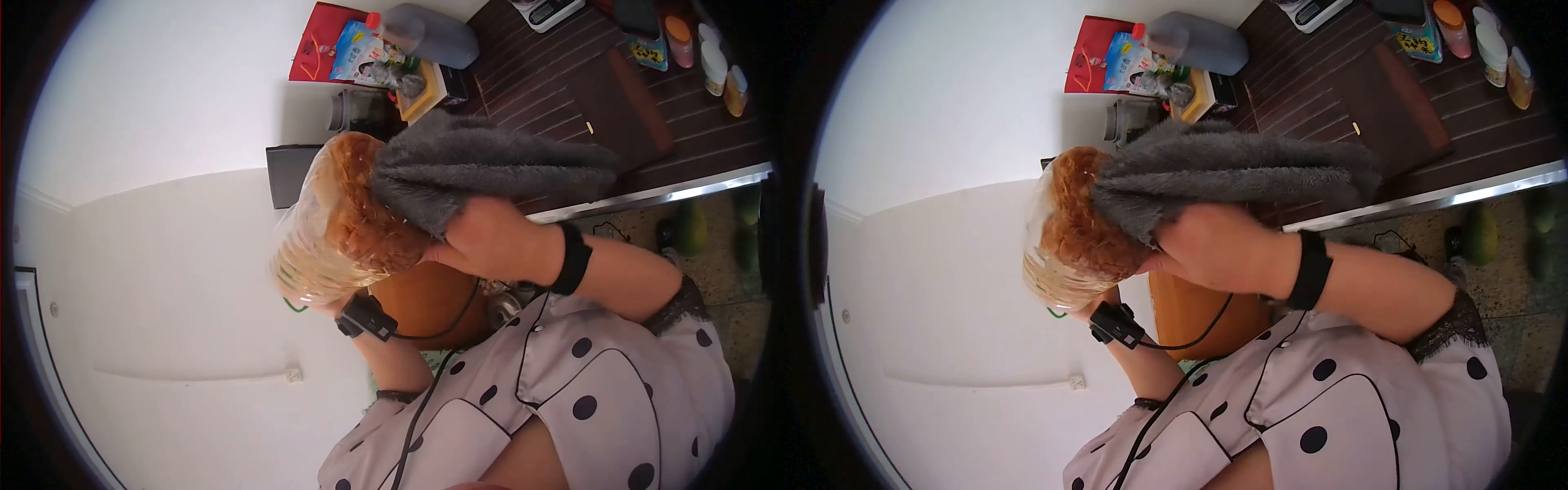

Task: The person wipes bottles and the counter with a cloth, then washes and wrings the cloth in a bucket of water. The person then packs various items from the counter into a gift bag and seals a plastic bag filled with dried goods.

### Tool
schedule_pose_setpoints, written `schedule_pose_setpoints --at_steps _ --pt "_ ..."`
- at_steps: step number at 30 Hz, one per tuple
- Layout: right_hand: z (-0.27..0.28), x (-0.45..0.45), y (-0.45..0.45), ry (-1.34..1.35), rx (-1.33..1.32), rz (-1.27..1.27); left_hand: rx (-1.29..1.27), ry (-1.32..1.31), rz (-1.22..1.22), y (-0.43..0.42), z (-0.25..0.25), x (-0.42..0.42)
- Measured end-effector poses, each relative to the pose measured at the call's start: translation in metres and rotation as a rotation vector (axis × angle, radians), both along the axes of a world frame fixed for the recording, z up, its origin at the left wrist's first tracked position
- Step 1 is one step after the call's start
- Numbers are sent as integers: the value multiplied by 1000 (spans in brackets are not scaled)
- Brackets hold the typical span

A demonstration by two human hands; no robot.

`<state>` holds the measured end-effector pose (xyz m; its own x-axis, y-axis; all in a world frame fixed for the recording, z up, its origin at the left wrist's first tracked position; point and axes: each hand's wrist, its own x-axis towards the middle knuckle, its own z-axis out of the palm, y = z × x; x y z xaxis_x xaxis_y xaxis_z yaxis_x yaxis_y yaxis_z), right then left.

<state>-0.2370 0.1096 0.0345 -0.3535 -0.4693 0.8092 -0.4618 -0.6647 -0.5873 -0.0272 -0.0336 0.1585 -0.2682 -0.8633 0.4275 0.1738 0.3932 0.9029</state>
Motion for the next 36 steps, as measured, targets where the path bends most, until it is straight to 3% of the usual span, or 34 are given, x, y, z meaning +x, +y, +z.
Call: schedule_pose_setpoints --at_steps 3,10,13,14,16,17,19,20,22,24,25,26,28,30,33,36 --pt "-3 12 2 -113 -49 -96 112 241 -50 2 2 10" --pt "-20 17 12 -248 -123 -169 117 196 -43 7 1 10" --pt "-23 11 15 -249 -144 -143 123 192 -150 11 -7 3" --pt "-22 11 13 -249 -139 -143 -147 -202 67 5 -12 6" --pt "-17 13 9 -190 -55 -130 -415 -600 281 -7 -18 18" --pt "-14 12 10 -190 -46 -133 -10 84 -180 -15 -16 26" --pt "-16 10 8 -134 47 -56 409 774 -626 -22 -19 25" --pt "-17 10 7 -115 80 -29 -25 65 -210 -21 -21 26" --pt "-15 10 3 -119 33 -80 -446 -639 229 -13 -21 22" --pt "-11 7 2 -170 -35 -128 137 190 -391 -1 -13 15" --pt "-11 6 2 -222 -105 -177 138 188 -393 -7 -15 19" --pt "-11 8 1 -224 -102 -179 -270 -410 -13 -17 -18 27" --pt "-13 13 1 -377 -121 -184 -672 -998 386 -17 -18 22" --pt "-16 12 0 -426 -107 -129 94 68 -173 -12 -14 13" --pt "-18 13 -1 -520 -73 -68 149 197 -87 -12 -16 7" --pt "-22 5 -2 -539 -31 -48 174 142 -118 -19 -15 13"
